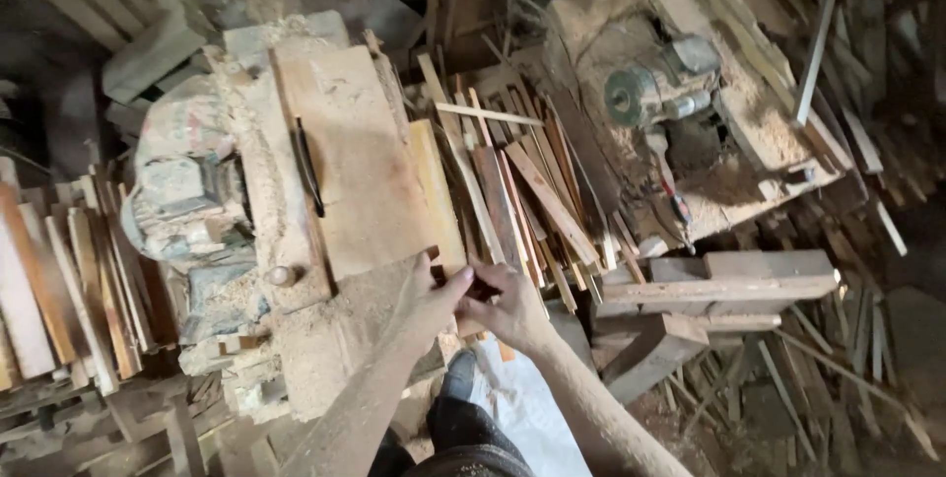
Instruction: Feeding thin wooden strips into a woodworking machine for processing in a workshop environment.
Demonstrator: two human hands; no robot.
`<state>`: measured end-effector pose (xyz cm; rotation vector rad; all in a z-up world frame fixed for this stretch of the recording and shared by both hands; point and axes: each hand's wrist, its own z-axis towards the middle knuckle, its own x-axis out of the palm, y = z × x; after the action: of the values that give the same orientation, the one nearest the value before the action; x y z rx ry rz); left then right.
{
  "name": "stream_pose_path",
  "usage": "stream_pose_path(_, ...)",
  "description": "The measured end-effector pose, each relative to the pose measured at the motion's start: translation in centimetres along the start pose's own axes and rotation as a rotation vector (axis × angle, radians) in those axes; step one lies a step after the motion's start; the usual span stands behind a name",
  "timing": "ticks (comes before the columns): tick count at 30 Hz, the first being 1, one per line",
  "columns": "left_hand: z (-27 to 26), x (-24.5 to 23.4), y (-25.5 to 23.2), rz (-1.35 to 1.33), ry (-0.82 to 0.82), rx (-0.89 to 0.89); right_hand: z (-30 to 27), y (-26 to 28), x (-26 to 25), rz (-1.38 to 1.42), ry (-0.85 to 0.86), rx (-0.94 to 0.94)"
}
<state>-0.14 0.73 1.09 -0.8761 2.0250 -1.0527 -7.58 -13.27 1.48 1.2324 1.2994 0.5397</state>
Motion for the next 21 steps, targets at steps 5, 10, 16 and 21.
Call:
stream_pose_path(5,-1.7,-3.2,2.9,-0.853,0.221,-0.129,-0.7,6.5,0.8,0.241,-0.240,0.098)
stream_pose_path(10,-5.4,-7.1,1.7,-0.761,0.307,-0.357,2.0,7.0,7.7,0.035,-0.043,0.271)
stream_pose_path(16,-9.9,-11.3,2.0,-0.304,0.234,-0.443,0.5,4.8,14.0,-0.202,-0.127,0.057)
stream_pose_path(21,-8.6,-8.7,11.6,0.060,0.054,-0.256,-0.4,3.7,16.7,-0.478,-0.183,-0.109)
